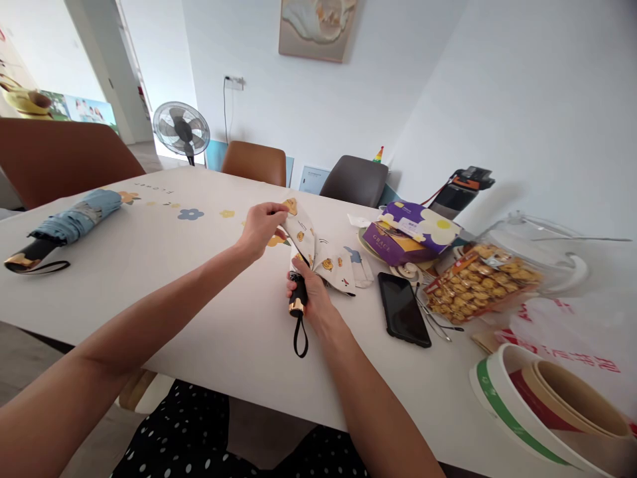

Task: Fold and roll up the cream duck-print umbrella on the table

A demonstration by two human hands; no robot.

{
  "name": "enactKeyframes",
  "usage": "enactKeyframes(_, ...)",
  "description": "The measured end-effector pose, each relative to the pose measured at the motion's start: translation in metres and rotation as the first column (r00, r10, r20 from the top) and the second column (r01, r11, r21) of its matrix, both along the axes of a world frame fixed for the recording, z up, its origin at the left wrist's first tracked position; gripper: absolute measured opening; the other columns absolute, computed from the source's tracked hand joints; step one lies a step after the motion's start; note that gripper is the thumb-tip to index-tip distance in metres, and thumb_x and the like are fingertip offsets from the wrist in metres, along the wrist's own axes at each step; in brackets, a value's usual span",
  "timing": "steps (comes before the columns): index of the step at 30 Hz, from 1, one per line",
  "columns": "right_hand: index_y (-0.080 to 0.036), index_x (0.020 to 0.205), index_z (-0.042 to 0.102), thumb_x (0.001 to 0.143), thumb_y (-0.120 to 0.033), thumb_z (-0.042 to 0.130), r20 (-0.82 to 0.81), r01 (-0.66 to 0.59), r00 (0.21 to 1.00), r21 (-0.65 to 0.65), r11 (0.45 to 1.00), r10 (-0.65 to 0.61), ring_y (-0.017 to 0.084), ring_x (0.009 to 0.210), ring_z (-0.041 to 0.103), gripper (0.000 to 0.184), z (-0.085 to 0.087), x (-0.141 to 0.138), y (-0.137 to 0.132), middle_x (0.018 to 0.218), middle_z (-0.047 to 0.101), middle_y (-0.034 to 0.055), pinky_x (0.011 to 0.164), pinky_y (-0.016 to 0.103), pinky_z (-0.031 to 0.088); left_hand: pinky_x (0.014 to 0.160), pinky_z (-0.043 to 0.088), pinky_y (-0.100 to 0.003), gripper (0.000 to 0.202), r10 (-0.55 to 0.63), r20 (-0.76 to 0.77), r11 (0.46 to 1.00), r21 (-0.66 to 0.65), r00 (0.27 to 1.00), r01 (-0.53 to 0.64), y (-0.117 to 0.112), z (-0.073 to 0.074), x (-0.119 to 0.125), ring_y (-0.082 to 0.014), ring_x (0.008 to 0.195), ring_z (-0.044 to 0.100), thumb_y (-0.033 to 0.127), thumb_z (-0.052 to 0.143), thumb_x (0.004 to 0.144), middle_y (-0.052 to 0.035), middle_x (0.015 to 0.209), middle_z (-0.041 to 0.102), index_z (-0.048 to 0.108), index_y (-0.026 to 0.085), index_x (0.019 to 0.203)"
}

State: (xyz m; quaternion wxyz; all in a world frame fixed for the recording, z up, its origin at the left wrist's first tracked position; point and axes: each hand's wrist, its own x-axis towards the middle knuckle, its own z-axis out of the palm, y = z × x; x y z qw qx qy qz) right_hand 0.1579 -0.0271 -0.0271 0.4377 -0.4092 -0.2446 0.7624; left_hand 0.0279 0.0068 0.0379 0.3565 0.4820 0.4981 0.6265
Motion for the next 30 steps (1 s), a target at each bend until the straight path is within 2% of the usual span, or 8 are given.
enactKeyframes(4, -0.016, 0.071, 0.049, 0.066, -0.050, 0.066, -0.014, -0.054, 0.998, -0.003, 0.999, 0.054, 0.005, 0.040, 0.040, 0.038, 0.003, 0.004, 0.000, 0.060, 0.049, -0.0024, 0.033, 0.019, 0.038, 0.047, 0.048, -0.023, 0.014, 0.028, 0.098, 0.999, -0.040, 0.995, -0.024, -0.002, -0.018, -0.021, -0.0085, 0.054, 0.053, 0.020, 0.063, 0.064, -0.0047, 0.075, 0.059, 0.062, 0.012, 0.075)
enactKeyframes(8, -0.017, 0.069, 0.048, 0.070, -0.068, 0.048, -0.036, -0.077, 0.996, -0.004, 0.997, 0.077, 0.006, 0.039, 0.040, 0.051, 0.004, 0.006, 0.001, 0.057, 0.049, -0.0017, 0.032, 0.019, 0.037, 0.045, 0.047, -0.022, 0.014, 0.024, 0.168, 0.999, -0.049, 0.986, -0.016, -0.004, -0.026, -0.028, -0.0073, 0.052, 0.051, 0.016, 0.065, 0.061, -0.0040, 0.072, 0.057, 0.062, 0.011, 0.074)
enactKeyframes(14, -0.017, 0.069, 0.046, 0.077, -0.054, 0.052, 0.095, 0.017, 0.995, -0.049, 0.999, -0.012, 0.006, 0.034, 0.036, 0.038, 0.006, 0.004, 0.003, 0.050, 0.045, -0.0039, 0.030, 0.019, 0.035, 0.041, 0.043, -0.020, 0.017, 0.027, 0.158, 0.997, -0.081, 0.987, -0.015, -0.012, -0.026, -0.034, -0.0095, 0.056, 0.052, 0.015, 0.064, 0.059, -0.0045, 0.073, 0.057, 0.062, 0.012, 0.076)
enactKeyframes(18, -0.017, 0.071, 0.045, 0.074, -0.039, 0.061, 0.178, 0.068, 0.982, -0.032, 0.997, -0.062, 0.006, 0.035, 0.038, 0.027, 0.007, 0.006, 0.004, 0.054, 0.048, -0.0037, 0.030, 0.019, 0.037, 0.050, 0.050, -0.024, 0.029, 0.005, 0.053, 0.980, -0.200, 0.999, 0.006, -0.009, -0.032, -0.043, -0.0098, 0.057, 0.053, 0.010, 0.062, 0.056, -0.0011, 0.070, 0.054, 0.062, 0.015, 0.084)
enactKeyframes(21, -0.017, 0.070, 0.045, 0.074, -0.033, 0.062, 0.222, 0.064, 0.973, -0.030, 0.997, -0.056, 0.006, 0.035, 0.038, 0.023, 0.008, 0.007, 0.003, 0.052, 0.046, -0.0041, 0.029, 0.020, 0.036, 0.060, 0.053, -0.028, 0.047, -0.012, 0.006, 0.932, -0.362, 1.000, 0.013, -0.001, -0.041, -0.051, -0.0126, 0.063, 0.057, 0.010, 0.064, 0.055, -0.0025, 0.075, 0.058, 0.058, 0.018, 0.101)
enactKeyframes(23, -0.017, 0.069, 0.044, 0.073, -0.030, 0.062, 0.247, 0.056, 0.968, -0.032, 0.998, -0.046, 0.006, 0.034, 0.037, 0.022, 0.008, 0.006, 0.003, 0.050, 0.044, -0.0048, 0.029, 0.019, 0.036, 0.064, 0.053, -0.031, 0.056, -0.042, -0.001, 0.895, -0.444, 0.999, 0.037, 0.006, -0.047, -0.054, -0.0148, 0.067, 0.059, 0.017, 0.068, 0.056, -0.0058, 0.083, 0.061, 0.054, 0.018, 0.110)
enactKeyframes(27, -0.016, 0.067, 0.044, 0.070, -0.024, 0.062, 0.263, 0.047, 0.964, -0.021, 0.999, -0.040, 0.005, 0.034, 0.036, 0.020, 0.008, 0.005, 0.002, 0.050, 0.042, -0.0053, 0.029, 0.019, 0.034, 0.060, 0.051, -0.030, 0.066, -0.133, 0.017, 0.833, -0.541, 0.991, 0.121, 0.025, -0.057, -0.052, -0.0173, 0.071, 0.060, 0.030, 0.072, 0.058, -0.0081, 0.093, 0.063, 0.049, 0.023, 0.119)
enactKeyframes(30, -0.016, 0.067, 0.046, 0.069, -0.022, 0.063, 0.229, 0.047, 0.972, -0.006, 0.999, -0.045, 0.004, 0.035, 0.036, 0.018, 0.008, 0.006, 0.002, 0.052, 0.045, -0.0045, 0.029, 0.018, 0.034, 0.055, 0.048, -0.027, 0.064, -0.133, -0.001, 0.809, -0.578, 0.991, 0.108, 0.039, -0.061, -0.046, -0.0178, 0.073, 0.060, 0.034, 0.073, 0.058, -0.0084, 0.098, 0.063, 0.051, 0.025, 0.119)
